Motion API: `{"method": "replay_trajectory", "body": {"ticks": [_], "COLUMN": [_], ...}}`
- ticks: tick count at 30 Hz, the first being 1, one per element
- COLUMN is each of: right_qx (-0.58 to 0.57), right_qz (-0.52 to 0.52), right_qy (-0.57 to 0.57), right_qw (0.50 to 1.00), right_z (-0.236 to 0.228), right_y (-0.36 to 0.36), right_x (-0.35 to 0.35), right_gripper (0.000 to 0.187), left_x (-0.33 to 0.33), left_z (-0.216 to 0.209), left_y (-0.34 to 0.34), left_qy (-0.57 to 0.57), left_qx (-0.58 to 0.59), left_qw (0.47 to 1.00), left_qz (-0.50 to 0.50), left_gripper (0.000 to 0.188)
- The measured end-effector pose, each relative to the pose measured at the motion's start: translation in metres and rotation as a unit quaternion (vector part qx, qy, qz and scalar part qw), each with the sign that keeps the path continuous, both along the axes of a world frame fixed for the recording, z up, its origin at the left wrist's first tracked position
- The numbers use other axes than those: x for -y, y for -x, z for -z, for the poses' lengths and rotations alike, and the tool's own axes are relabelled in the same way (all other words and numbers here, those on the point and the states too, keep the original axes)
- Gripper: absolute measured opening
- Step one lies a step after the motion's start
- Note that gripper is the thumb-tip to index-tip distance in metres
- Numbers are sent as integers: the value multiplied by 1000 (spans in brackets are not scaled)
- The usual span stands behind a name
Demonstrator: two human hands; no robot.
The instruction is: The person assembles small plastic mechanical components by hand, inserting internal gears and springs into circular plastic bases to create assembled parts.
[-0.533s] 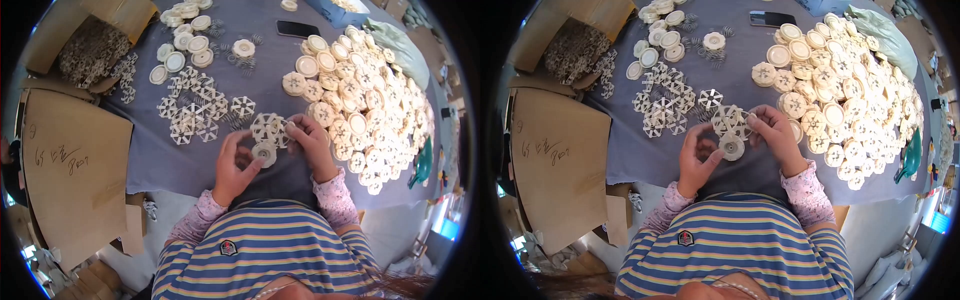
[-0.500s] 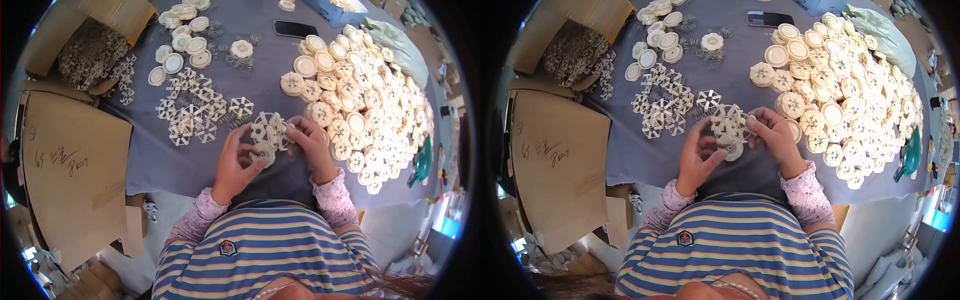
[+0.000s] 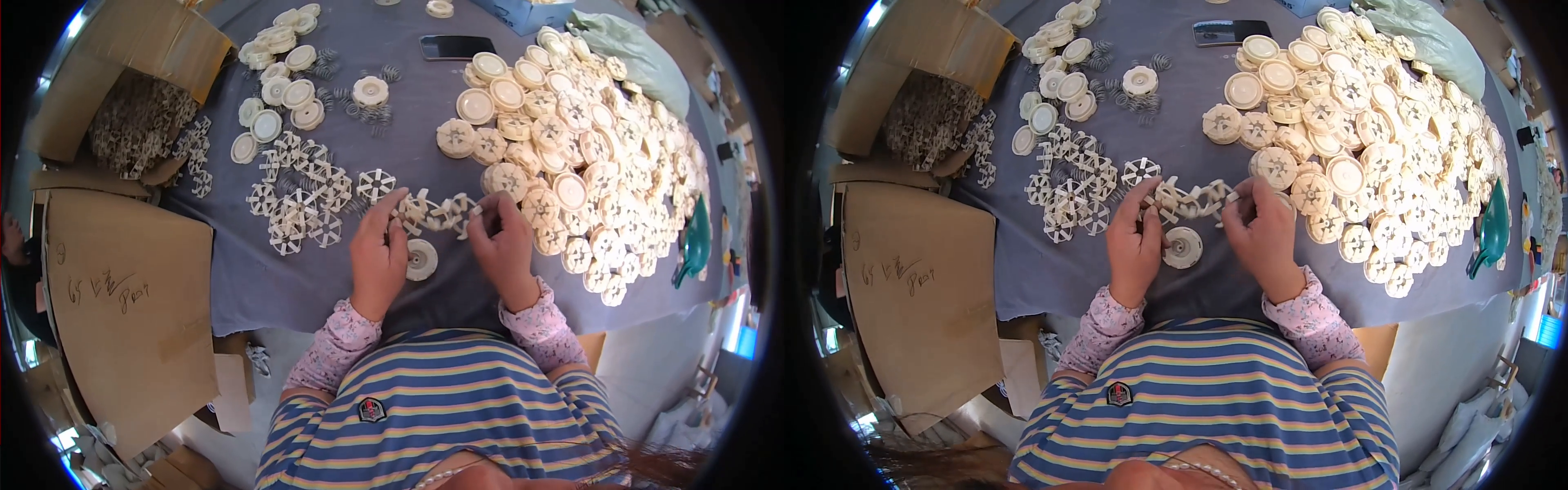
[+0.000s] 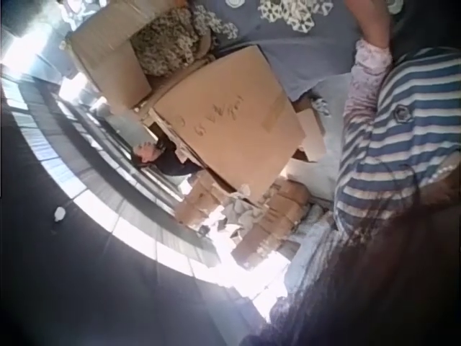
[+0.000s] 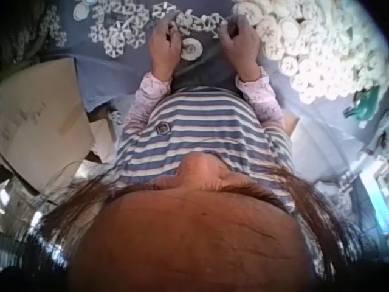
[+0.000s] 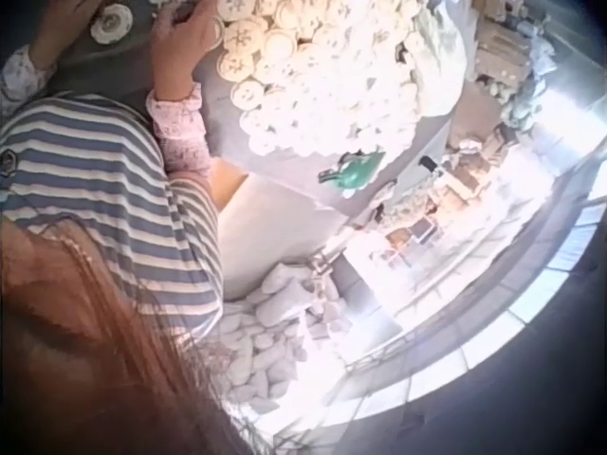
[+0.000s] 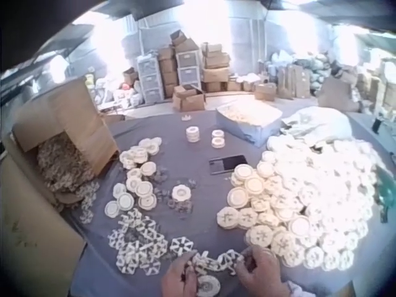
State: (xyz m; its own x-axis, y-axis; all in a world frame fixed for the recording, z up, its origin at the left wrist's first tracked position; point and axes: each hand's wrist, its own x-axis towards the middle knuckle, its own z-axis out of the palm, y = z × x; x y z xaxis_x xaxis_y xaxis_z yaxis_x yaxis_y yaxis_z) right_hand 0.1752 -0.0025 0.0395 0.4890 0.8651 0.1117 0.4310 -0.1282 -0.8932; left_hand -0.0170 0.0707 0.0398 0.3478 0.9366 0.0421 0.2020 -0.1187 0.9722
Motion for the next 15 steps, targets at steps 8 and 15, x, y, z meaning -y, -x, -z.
{"method": "replay_trajectory", "body": {"ticks": [8, 15], "right_qx": [335, 219], "right_qz": [-121, -283], "right_qy": [-197, -23], "right_qw": [914, 934], "right_z": [21, 11], "right_y": [-22, -35], "right_x": [45, 81], "right_gripper": [32, 57], "left_x": [-27, -18], "left_z": [22, 17], "left_y": [9, 15], "left_qy": [189, 148], "left_qx": [151, 160], "left_qw": [968, 976], "left_qz": [60, 14], "left_gripper": [47, 35]}}
